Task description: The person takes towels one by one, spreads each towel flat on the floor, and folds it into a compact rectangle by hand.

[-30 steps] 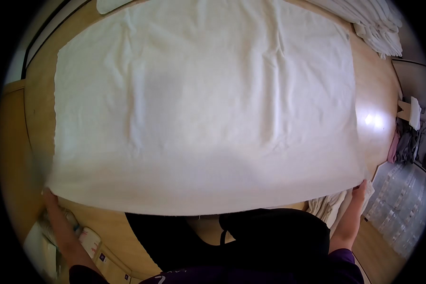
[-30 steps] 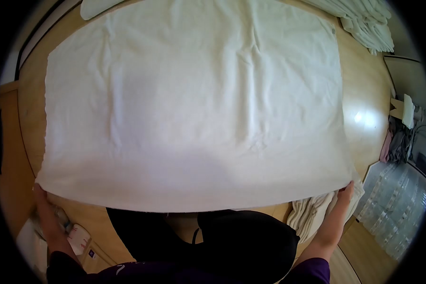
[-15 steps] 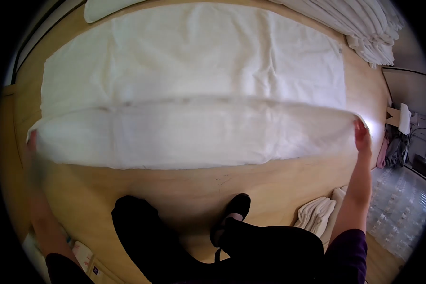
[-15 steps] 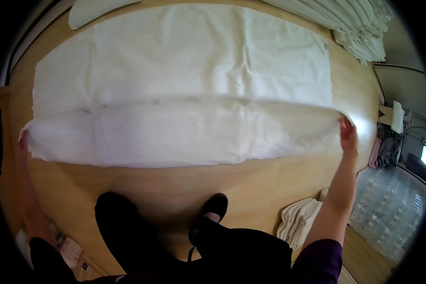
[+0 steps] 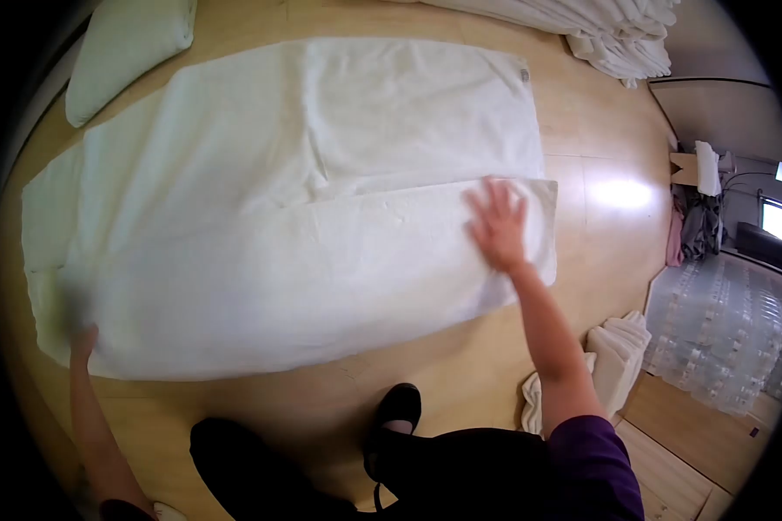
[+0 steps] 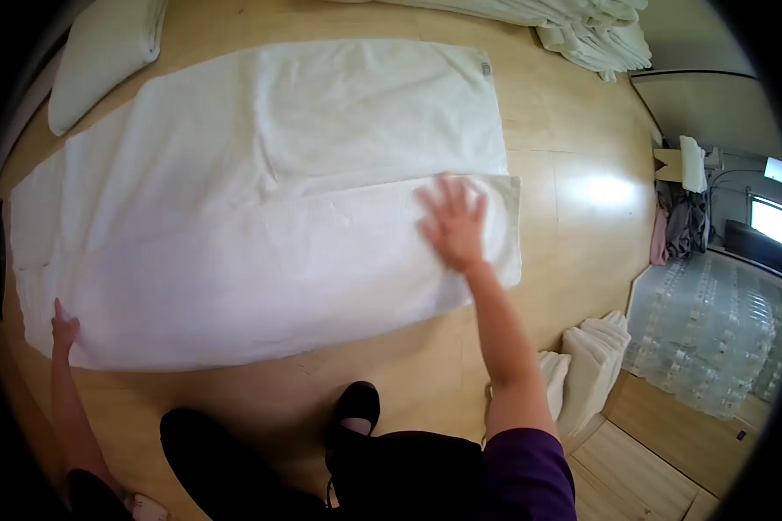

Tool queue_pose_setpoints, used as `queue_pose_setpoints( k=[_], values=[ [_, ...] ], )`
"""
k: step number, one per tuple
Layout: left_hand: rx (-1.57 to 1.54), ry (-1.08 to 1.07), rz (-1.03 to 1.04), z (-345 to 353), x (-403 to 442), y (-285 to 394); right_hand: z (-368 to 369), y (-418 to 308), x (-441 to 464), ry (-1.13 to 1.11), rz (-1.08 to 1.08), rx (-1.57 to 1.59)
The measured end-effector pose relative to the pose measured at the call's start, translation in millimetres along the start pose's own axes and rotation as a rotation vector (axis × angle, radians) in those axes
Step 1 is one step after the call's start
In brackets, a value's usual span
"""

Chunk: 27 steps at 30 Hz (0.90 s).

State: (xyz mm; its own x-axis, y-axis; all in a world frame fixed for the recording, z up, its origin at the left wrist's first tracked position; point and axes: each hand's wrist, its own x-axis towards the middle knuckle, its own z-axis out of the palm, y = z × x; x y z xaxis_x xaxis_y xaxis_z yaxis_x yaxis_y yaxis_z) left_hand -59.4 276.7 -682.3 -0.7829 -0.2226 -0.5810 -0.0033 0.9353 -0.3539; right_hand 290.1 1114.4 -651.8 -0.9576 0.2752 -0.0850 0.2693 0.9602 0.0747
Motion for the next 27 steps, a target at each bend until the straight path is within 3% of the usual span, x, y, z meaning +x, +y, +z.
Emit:
queue_pose_setpoints(
  k=[3, 4, 5, 7, 8, 9, 11, 12, 13, 15, 16, 18, 21, 23, 25, 27],
  values=[
    [0.371, 0.193, -0.030, -23.5, 48.1, 20.5, 19.2, 88.7, 30.6, 0.110, 0.454, 0.153],
    [0.602, 0.563, 0.206, -22.9, 74.7, 25.2, 10.3, 115.2, 38.9, 0.074, 0.513, 0.254],
    [0.091, 0.912, 0.182, -81.5, -4.3, 125.5, 3.7, 134.4, 50.6, 0.035, 0.565, 0.353],
    [-0.316, 1.033, 0.615, -138.2, -12.5, 220.7, -6.2, 120.8, 94.8, 0.348, 0.452, 0.035],
    [-0.298, 1.024, 0.698, -154.7, -9.8, 264.7, -11.0, 104.9, 119.6, 0.504, 0.400, -0.118],
    [-0.402, 0.864, 0.864, -172.9, -29.5, 303.9, -16.7, 83.3, 149.3, 0.516, 0.231, -0.031],
    [-0.356, 0.808, 0.902, -173.5, -17.5, 361.4, -7.8, 31.1, 202.8, 0.437, -0.018, 0.211],
    [-0.379, 0.590, 0.642, -193.3, -55.8, 381.1, -8.7, -2.5, 216.6, 0.368, -0.070, 0.323],
    [-0.379, 0.508, 0.543, -208.8, -72.8, 388.4, -16.8, -30.4, 225.7, 0.293, -0.122, 0.432],
    [-0.317, 0.474, 0.617, -192.9, -24.2, 368.5, -55.2, -55.7, 236.9, 0.066, 0.061, 0.358],
    [-0.160, 0.407, 0.555, -198.5, -37.8, 361.0, -64.5, -62.9, 237.2, -0.055, 0.147, 0.318],
    [0.138, 0.280, 0.426, -221.0, -84.8, 344.0, -58.9, -54.7, 229.4, -0.093, 0.170, 0.266],
    [0.326, 0.603, 0.357, -211.3, -95.7, 306.2, -56.1, -26.4, 225.9, -0.229, 0.289, -0.009],
    [0.278, 0.990, 0.417, -221.0, -121.6, 282.5, -34.7, 29.2, 217.1, -0.077, 0.310, 0.052],
    [0.189, 1.206, 0.595, -214.7, -131.9, 238.0, -93.1, 31.7, 163.8, 0.252, 0.173, 0.076],
    [-0.055, 1.058, 0.565, -177.1, -154.4, 196.5, -128.9, 23.2, 99.9, 0.453, 0.161, 0.054]
  ],
)
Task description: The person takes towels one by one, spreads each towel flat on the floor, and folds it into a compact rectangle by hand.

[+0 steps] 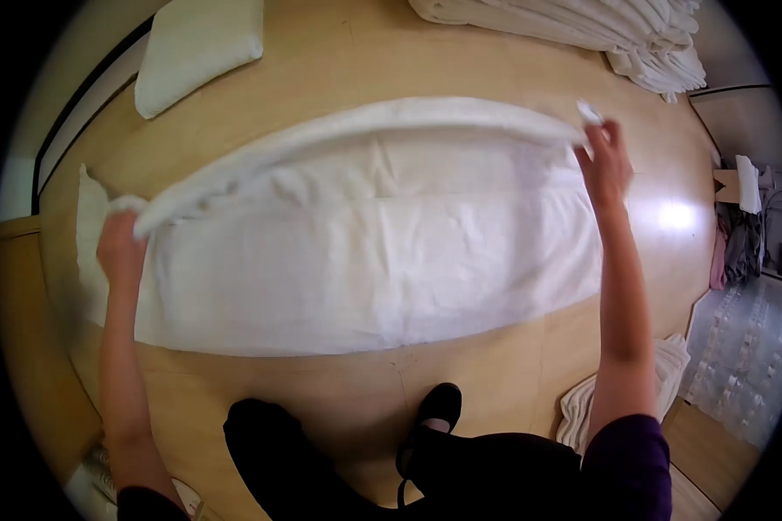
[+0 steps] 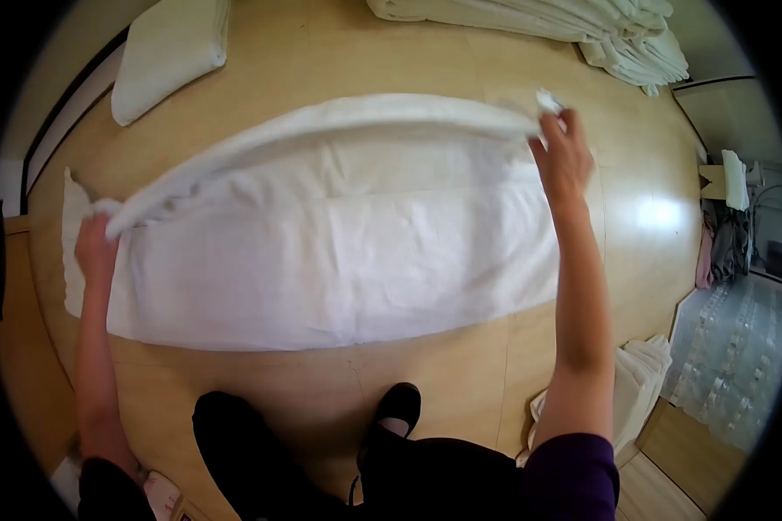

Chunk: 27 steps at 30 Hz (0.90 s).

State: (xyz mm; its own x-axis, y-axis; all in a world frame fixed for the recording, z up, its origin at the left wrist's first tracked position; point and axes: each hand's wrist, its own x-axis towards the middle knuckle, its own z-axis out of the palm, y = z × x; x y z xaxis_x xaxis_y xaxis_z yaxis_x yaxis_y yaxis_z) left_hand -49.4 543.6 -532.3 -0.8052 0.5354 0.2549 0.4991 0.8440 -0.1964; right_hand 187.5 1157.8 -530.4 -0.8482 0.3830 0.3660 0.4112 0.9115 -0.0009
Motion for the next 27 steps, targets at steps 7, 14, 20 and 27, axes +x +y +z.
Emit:
queue_pose_setpoints(
  k=[7, 14, 20, 27],
  values=[
    [-0.403, -0.592, 0.341, -9.8, -159.4, 44.5, -37.5, 18.8, -207.7, -0.232, 0.157, -0.257],
    [-0.354, -0.505, 0.494, -16.9, -159.8, 32.9, -38.9, 61.0, -222.4, -0.375, 0.238, -0.363],
    [-0.377, -0.494, 0.611, -2.7, -176.5, 27.2, -20.2, 78.4, -244.7, -0.446, 0.010, -0.417],
    [-0.406, -0.990, 0.230, -34.5, -121.3, 60.1, -19.6, 83.5, -207.3, -0.902, -0.009, -0.344]
  ],
)
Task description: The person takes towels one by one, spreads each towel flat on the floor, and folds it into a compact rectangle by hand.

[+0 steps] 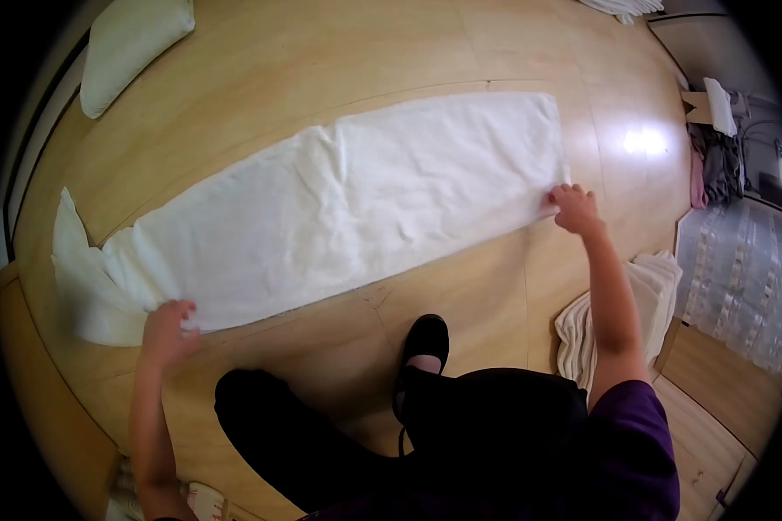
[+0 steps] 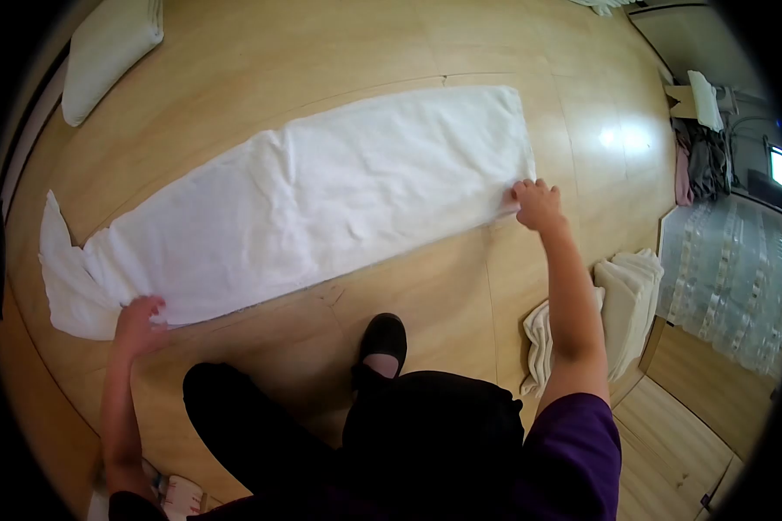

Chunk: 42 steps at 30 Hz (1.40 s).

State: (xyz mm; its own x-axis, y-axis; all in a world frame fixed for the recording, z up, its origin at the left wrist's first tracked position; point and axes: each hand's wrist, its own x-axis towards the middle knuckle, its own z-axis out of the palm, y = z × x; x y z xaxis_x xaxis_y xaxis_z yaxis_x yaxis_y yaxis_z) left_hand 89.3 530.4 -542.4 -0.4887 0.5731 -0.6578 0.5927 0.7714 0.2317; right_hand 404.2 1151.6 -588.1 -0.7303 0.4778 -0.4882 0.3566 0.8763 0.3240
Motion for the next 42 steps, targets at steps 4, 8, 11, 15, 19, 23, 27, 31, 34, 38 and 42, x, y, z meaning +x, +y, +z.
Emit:
queue_pose_setpoints(
  k=[4, 8, 11, 15, 19, 23, 27, 31, 34, 38, 42],
  values=[
    [-0.196, 0.480, -0.006, -1.9, 56.3, 16.0, -68.3, -27.6, 69.8, 0.289, 0.023, 0.351],
    [-0.187, 0.310, -0.354, 7.0, 104.6, 34.7, -69.3, -69.4, 148.2, 0.560, 0.024, 0.286],
    [-0.192, 0.342, -0.309, 11.1, 114.6, 25.6, -73.6, -54.7, 171.9, 0.373, -0.011, 0.057],
    [-0.174, 0.428, -0.195, 11.1, 116.2, 6.1, -78.5, -54.0, 182.4, 0.489, 0.117, 0.062],
    [-0.142, 0.460, -0.219, 9.5, 125.1, 5.8, -50.7, -165.5, 183.6, 0.862, -0.151, 0.378],
    [-0.177, 0.429, -0.234, 1.2, 118.9, 5.9, -39.5, -135.2, 160.0, 0.626, -0.108, 0.320],
    [-0.215, 0.396, -0.273, -6.0, 119.7, 7.4, -32.8, -27.5, 158.5, 0.317, 0.342, 0.513],
    [-0.161, 0.417, -0.256, 6.9, 123.8, 0.6, -25.2, -87.1, 138.6, 0.599, 0.089, 0.383],
    [-0.184, 0.411, -0.203, 9.1, 121.3, -6.8, -34.5, -154.6, 52.8, 0.455, -0.194, 0.409],
    [-0.199, 0.383, -0.225, 1.2, 116.4, -7.3, 36.3, -38.9, 45.8, 0.254, 0.596, 0.435],
    [-0.288, 0.624, -0.091, 12.0, 129.7, 17.6, 61.3, 32.5, 31.6, 0.110, 0.740, 0.764]
  ],
)
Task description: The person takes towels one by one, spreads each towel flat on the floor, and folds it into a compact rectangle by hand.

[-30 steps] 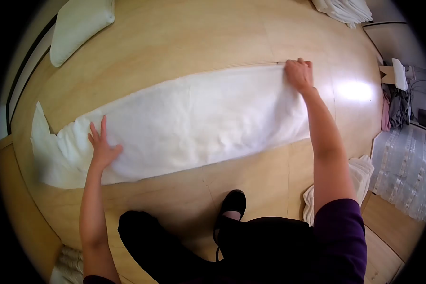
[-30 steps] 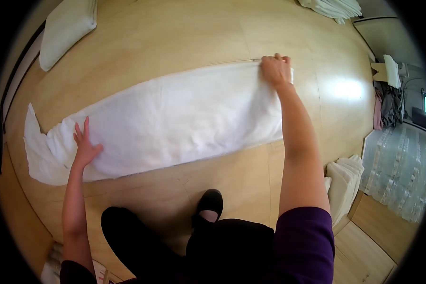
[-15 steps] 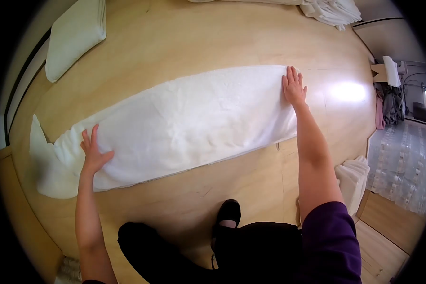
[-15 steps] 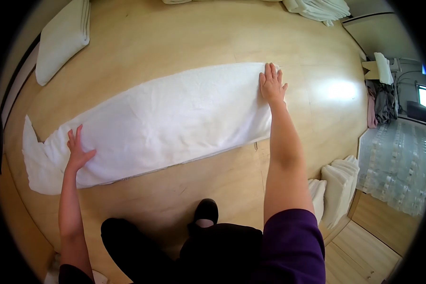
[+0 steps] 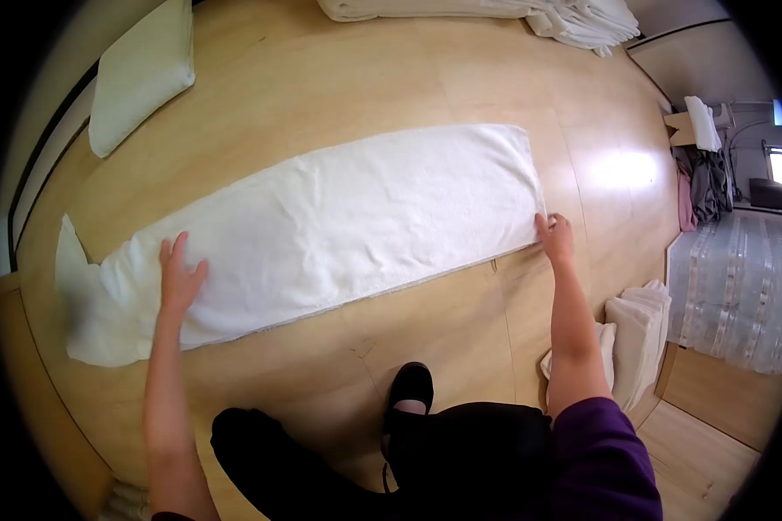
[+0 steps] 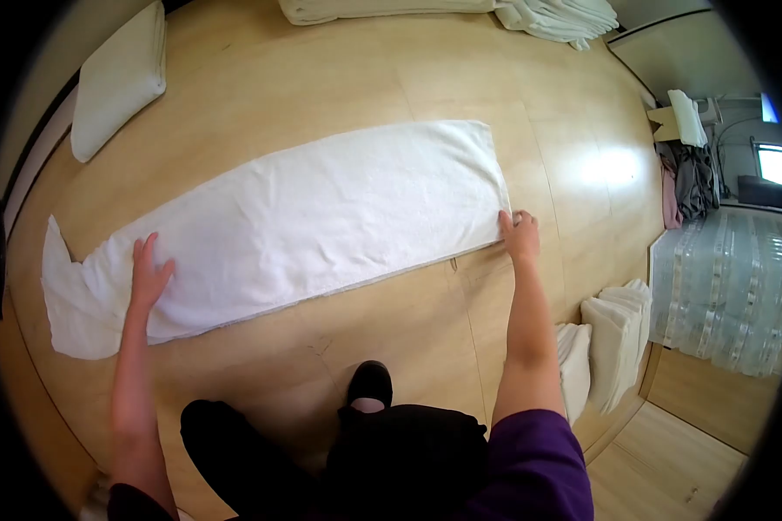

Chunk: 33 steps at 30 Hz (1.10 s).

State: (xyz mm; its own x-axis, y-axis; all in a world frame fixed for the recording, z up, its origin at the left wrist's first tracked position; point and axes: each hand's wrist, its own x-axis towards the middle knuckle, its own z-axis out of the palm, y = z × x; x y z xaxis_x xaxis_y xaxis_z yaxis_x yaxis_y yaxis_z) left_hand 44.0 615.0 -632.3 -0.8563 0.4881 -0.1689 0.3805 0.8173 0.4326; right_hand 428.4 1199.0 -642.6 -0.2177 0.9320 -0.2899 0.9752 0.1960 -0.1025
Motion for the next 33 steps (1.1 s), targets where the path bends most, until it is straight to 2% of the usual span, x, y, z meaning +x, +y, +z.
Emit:
queue_pose_setpoints(
  k=[1, 3, 4, 5, 7, 8, 10, 11, 12, 13, 15, 16, 18, 19, 20, 23, 25, 26, 29, 30, 31, 32, 33],
  values=[
    [-0.078, 0.097, 0.086, 6.0, 0.6, 10.0, 1.2, 1.7, 0.2, -0.053, 0.034, 0.085],
    [-0.530, -0.004, 0.037, 8.5, -11.0, 79.7, 8.9, -3.3, -9.6, -0.205, 0.290, 0.753],
    [-0.842, -0.229, -0.160, 4.3, -15.6, 113.2, 12.7, -8.0, -15.7, -0.286, 0.424, 1.087],
    [-1.149, -0.455, -0.362, 1.4, -19.1, 141.0, 12.9, -19.0, -24.0, -0.232, 0.350, 1.215],
    [-1.489, -0.652, -0.368, 10.6, -20.6, 172.0, -7.3, -66.9, -57.5, -0.117, 0.190, 1.470],
    [-1.595, -0.676, -0.366, 14.0, -19.6, 184.9, -32.5, -104.5, -93.1, -0.076, -0.034, 1.419],
    [-1.780, -0.726, -0.353, 16.1, -16.7, 199.8, -34.3, -138.6, -133.8, -0.073, -0.361, 1.168],
    [-1.859, -0.754, -0.342, 16.5, -15.7, 204.2, -34.7, -156.8, -157.4, 0.206, -0.917, 0.802],
    [-1.937, -0.784, -0.328, 15.6, -15.1, 204.3, -50.2, -182.5, -193.5, 0.122, -1.201, 0.720],
    [-1.932, -0.746, -0.347, 17.8, -15.9, 197.5, -65.0, -194.5, -212.2, 0.161, -1.360, 0.215],
    [-1.916, -0.667, -0.391, 29.2, -22.2, 176.8, -44.2, -202.4, -214.1, 0.031, -1.300, 0.216],
    [-1.711, -0.541, -0.478, 30.2, -25.3, 169.8, -28.8, -203.5, -206.8, 0.016, -1.222, 0.251],
    [-1.436, -0.331, -0.474, 52.1, -34.9, 145.8, -1.0, -210.9, -187.9, -0.021, -1.068, 0.320],
    [-1.294, -0.232, -0.470, 59.9, -41.4, 134.7, 2.6, -220.2, -190.4, -0.015, -1.070, 0.281],
    [-1.349, -0.099, -0.488, 62.4, -50.8, 134.3, 5.3, -229.8, -194.3, -0.009, -1.071, 0.241],
    [-1.177, -0.081, -0.450, 66.0, -82.7, 133.3, 24.3, -252.7, -198.7, 0.068, -1.081, 0.130],
    [-1.102, -0.112, -0.541, 83.4, -95.1, 116.8, 53.8, -252.7, -191.3, 0.135, -1.102, 0.002],
    [-1.067, -0.125, -0.583, 83.8, -96.0, 114.4, 60.0, -251.0, -186.8, 0.095, -1.109, 0.008],
    [-0.752, -0.201, -0.541, 65.5, -89.8, 115.0, 67.0, -248.6, -171.8, 0.028, -1.147, 0.171],
    [-0.646, -0.316, -0.528, 54.7, -86.8, 116.4, 66.5, -247.0, -164.9, 0.058, -1.205, 0.425],
    [-0.538, -0.417, -0.523, 40.9, -83.0, 116.2, 61.2, -242.3, -166.5, 0.091, -1.109, 0.498],
    [-0.425, -0.500, -0.541, 28.6, -84.7, 110.4, 77.3, -234.8, -160.9, 0.102, -0.884, 0.588],
    [-0.280, -0.384, -0.473, 26.4, -90.8, 105.1, 99.1, -218.4, -145.7, -0.060, -0.792, 0.828]
  ],
)
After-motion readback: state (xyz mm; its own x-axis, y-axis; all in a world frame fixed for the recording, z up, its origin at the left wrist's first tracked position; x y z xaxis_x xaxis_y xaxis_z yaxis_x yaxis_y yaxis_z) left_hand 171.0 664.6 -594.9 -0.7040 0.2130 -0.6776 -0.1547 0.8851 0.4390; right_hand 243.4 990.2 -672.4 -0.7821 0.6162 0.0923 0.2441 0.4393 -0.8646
